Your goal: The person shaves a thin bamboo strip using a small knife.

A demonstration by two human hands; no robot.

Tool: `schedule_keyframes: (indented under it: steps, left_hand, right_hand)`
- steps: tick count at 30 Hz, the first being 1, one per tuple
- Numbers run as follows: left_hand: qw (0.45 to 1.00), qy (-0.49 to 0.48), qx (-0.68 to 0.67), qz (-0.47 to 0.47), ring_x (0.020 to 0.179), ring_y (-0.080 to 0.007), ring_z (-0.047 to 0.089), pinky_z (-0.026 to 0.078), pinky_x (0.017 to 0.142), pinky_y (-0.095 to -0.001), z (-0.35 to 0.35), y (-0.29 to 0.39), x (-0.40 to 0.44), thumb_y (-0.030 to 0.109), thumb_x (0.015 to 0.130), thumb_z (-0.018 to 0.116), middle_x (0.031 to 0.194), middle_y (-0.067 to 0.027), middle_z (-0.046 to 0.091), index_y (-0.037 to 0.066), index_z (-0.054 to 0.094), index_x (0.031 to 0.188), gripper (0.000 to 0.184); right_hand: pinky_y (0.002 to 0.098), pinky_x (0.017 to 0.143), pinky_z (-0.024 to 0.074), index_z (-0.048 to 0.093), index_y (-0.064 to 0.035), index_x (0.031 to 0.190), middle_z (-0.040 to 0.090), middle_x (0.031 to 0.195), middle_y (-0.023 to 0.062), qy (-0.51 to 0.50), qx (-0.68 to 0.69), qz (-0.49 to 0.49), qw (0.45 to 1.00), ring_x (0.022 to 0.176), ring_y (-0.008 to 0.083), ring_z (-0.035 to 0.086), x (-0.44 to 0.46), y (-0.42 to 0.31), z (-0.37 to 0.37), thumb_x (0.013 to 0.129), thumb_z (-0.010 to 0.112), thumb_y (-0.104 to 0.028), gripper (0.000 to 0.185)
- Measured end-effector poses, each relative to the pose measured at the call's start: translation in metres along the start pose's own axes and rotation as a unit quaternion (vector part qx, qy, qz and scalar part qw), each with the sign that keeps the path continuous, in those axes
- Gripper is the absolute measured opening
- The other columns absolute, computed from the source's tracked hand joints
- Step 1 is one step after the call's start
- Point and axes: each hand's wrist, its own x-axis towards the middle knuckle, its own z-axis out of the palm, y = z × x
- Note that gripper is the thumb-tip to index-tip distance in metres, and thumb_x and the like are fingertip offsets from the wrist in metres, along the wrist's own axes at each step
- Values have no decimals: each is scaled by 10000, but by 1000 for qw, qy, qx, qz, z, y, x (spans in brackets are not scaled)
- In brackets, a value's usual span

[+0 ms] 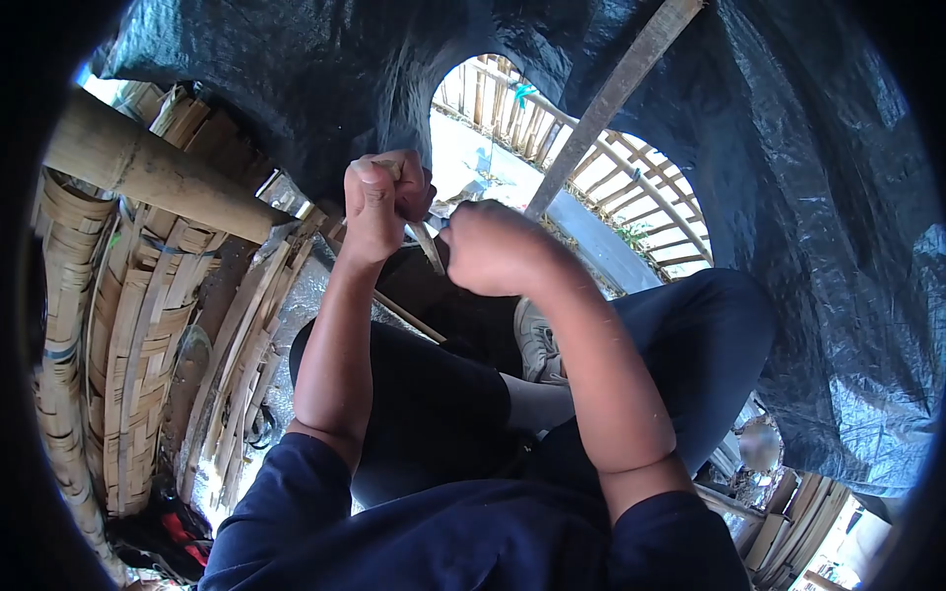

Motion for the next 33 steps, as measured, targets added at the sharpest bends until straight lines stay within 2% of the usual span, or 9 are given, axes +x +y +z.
schedule_keyframes:
  steps: [4, 6, 10, 12, 18, 20, 24, 29, 33]
  left_hand:
    - [998, 38, 41, 30, 436, -67, 340, 255, 402, -248, 13, 5, 2, 576, 961, 305, 495, 12, 366, 31, 421, 593, 667]
    - [1000, 8, -12, -7, 436, -69, 344, 258, 407, -247, -3, -3, -1, 581, 960, 297, 494, 13, 374, 38, 433, 600, 665]
    - [999, 32, 39, 9, 434, -65, 332, 249, 406, -245, 13, 9, 2, 590, 958, 282, 492, 18, 361, 50, 393, 582, 667]
    - [999, 8, 35, 27, 432, -58, 329, 244, 404, -237, 8, -3, 0, 593, 955, 284, 492, 19, 366, 51, 399, 583, 667]
    - [998, 60, 5, -14, 432, -49, 324, 229, 399, -229, 4, 6, 5, 604, 951, 278, 487, 27, 342, 63, 368, 577, 664]
    - [998, 52, 17, -6, 431, -46, 316, 225, 398, -226, 1, 3, 5, 619, 942, 287, 489, 33, 334, 67, 362, 580, 664]
    - [997, 38, -61, -32, 428, -51, 308, 220, 398, -236, -10, -3, 4, 647, 925, 299, 496, 34, 346, 61, 385, 590, 680]
    - [999, 26, -12, -25, 437, -66, 301, 218, 405, -247, 2, -4, 6, 636, 935, 285, 501, 20, 338, 46, 394, 593, 691]
    - [999, 12, -22, -23, 444, -63, 280, 198, 411, -248, 7, 0, 3, 638, 933, 291, 510, 27, 315, 42, 397, 595, 694]
  right_hand:
    - [461, 766, 473, 631, 54, 832, 636, 840, 268, 36, -32, -49, 998, 839, 398, 631, 18, 6, 33, 922, 459, -187, 310]
    - [462, 763, 471, 631, 52, 832, 636, 845, 267, 67, 4, -16, 998, 836, 391, 631, 15, 6, 29, 919, 460, -182, 303]
    - [462, 767, 470, 635, 50, 854, 640, 860, 262, -50, -6, 5, 999, 844, 374, 637, 8, 7, 4, 882, 484, -155, 256]
    - [466, 765, 467, 631, 57, 875, 633, 851, 270, 20, -39, -67, 997, 846, 394, 628, 22, 3, 26, 923, 465, -201, 310]
    - [459, 775, 470, 631, 56, 878, 638, 866, 263, -36, -8, -5, 999, 844, 386, 632, 17, 8, 10, 894, 483, -151, 255]
    - [455, 786, 471, 629, 62, 879, 635, 878, 273, 60, -8, -61, 996, 871, 398, 625, 37, 11, 49, 925, 460, -179, 298]
    - [460, 803, 465, 625, 63, 891, 633, 917, 275, -23, -1, 8, 1000, 906, 392, 624, 10, -2, 3, 911, 472, -162, 273]
    - [440, 782, 497, 649, 54, 854, 641, 874, 274, 40, 15, -7, 999, 867, 375, 643, 31, 2, 32, 738, 552, -81, 203]
    - [460, 808, 474, 618, 71, 888, 632, 931, 275, -8, 24, 0, 1000, 898, 404, 618, 18, 8, 24, 842, 476, -98, 226]
